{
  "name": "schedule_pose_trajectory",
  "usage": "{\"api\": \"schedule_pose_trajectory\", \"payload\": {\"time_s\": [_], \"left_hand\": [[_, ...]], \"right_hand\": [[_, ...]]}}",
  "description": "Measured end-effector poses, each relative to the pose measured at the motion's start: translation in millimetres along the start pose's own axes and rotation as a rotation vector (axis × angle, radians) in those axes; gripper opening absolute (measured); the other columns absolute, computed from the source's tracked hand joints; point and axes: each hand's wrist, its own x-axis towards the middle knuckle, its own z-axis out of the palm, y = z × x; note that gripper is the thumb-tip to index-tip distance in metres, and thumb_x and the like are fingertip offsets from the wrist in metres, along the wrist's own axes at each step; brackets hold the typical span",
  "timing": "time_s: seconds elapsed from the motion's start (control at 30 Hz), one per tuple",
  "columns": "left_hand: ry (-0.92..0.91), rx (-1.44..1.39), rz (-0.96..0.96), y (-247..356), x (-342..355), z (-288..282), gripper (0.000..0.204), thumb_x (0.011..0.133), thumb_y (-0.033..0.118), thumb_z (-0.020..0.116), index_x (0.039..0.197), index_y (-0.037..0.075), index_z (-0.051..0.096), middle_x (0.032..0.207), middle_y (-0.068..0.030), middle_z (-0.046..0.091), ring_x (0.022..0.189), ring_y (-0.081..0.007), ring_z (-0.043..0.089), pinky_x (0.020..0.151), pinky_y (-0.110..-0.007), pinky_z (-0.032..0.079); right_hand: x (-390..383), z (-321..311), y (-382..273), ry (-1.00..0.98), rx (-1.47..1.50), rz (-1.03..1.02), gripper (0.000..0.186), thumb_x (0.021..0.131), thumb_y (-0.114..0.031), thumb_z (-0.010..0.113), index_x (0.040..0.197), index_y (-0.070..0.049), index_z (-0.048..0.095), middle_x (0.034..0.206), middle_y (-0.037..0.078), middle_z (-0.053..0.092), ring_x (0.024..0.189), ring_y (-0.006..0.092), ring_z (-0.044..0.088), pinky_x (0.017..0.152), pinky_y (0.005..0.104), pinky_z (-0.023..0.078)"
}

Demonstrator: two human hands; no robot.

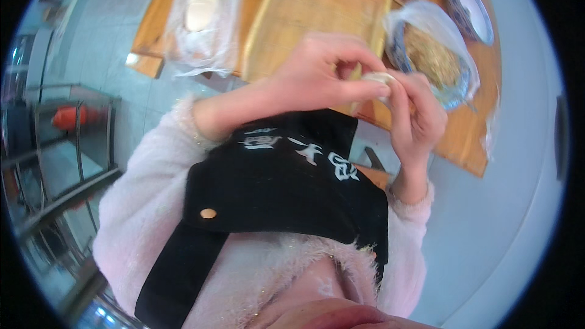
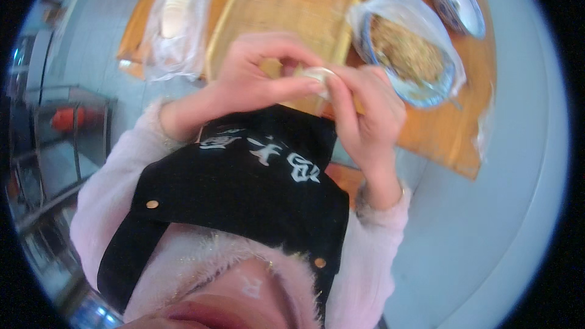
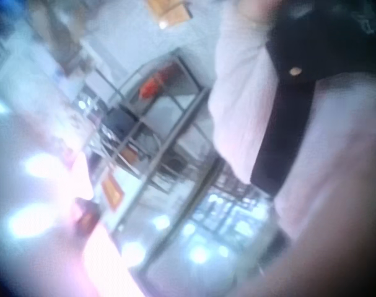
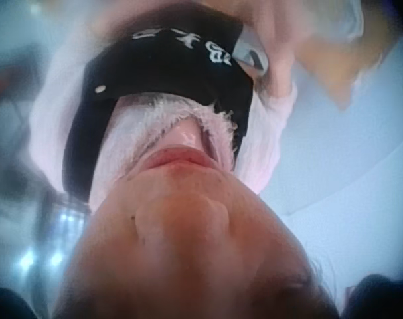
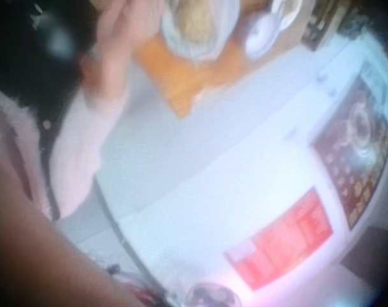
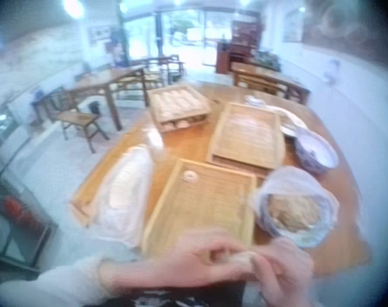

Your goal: The person repeatedly picks up round dough wrappers, spoons filling onto them, and folds them into sealed dumplings, placing each finished dumpling on a wooden tray. The person uses a spoon to transfer filling and uses both hands to pinch and seal the wrappers.

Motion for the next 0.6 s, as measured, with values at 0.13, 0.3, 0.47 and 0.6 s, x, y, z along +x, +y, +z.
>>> {"api": "schedule_pose_trajectory", "payload": {"time_s": [0.13, 0.3, 0.47, 0.6], "left_hand": [[0.052, 0.001, 0.155, 0.4, -0.8, -4.3, 0.007, 0.078, 0.008, 0.069, 0.083, 0.002, 0.068, 0.072, -0.0045, 0.063, 0.061, -0.0105, 0.056, 0.054, -0.022, 0.043], [0.094, -0.042, 0.127, -0.4, -7.0, -7.5, 0.007, 0.079, 0.007, 0.068, 0.083, 0.001, 0.068, 0.073, -0.0055, 0.064, 0.063, -0.0114, 0.058, 0.055, -0.023, 0.044], [0.089, -0.069, 0.070, 1.0, -10.3, -11.8, 0.007, 0.078, 0.006, 0.069, 0.083, 0.001, 0.069, 0.074, -0.0061, 0.065, 0.064, -0.0110, 0.060, 0.056, -0.022, 0.046], [0.089, -0.056, 0.082, 1.5, -13.0, -14.9, 0.008, 0.078, 0.006, 0.069, 0.083, 0.000, 0.068, 0.072, -0.0058, 0.065, 0.063, -0.0100, 0.059, 0.056, -0.021, 0.045]], "right_hand": [[-3.8, 7.6, 0.4, 0.028, 0.049, 0.050, 0.010, 0.077, 0.005, 0.063, 0.087, 0.003, 0.064, 0.072, 0.010, 0.060, 0.061, 0.0188, 0.055, 0.056, 0.0258, 0.042], [-7.0, 7.9, 0.7, -0.031, 0.077, 0.098, 0.010, 0.079, 0.005, 0.062, 0.089, 0.002, 0.063, 0.071, 0.009, 0.057, 0.061, 0.0168, 0.053, 0.056, 0.0250, 0.041], [-0.6, 15.4, -3.3, -0.022, 0.079, 0.001, 0.007, 0.080, 0.005, 0.061, 0.086, 0.002, 0.063, 0.068, 0.008, 0.056, 0.060, 0.0168, 0.052, 0.054, 0.0248, 0.040], [0.7, 15.7, -8.3, -0.064, 0.135, 0.101, 0.005, 0.081, 0.003, 0.060, 0.085, 0.002, 0.063, 0.069, 0.009, 0.057, 0.058, 0.0155, 0.053, 0.053, 0.0242, 0.040]]}}
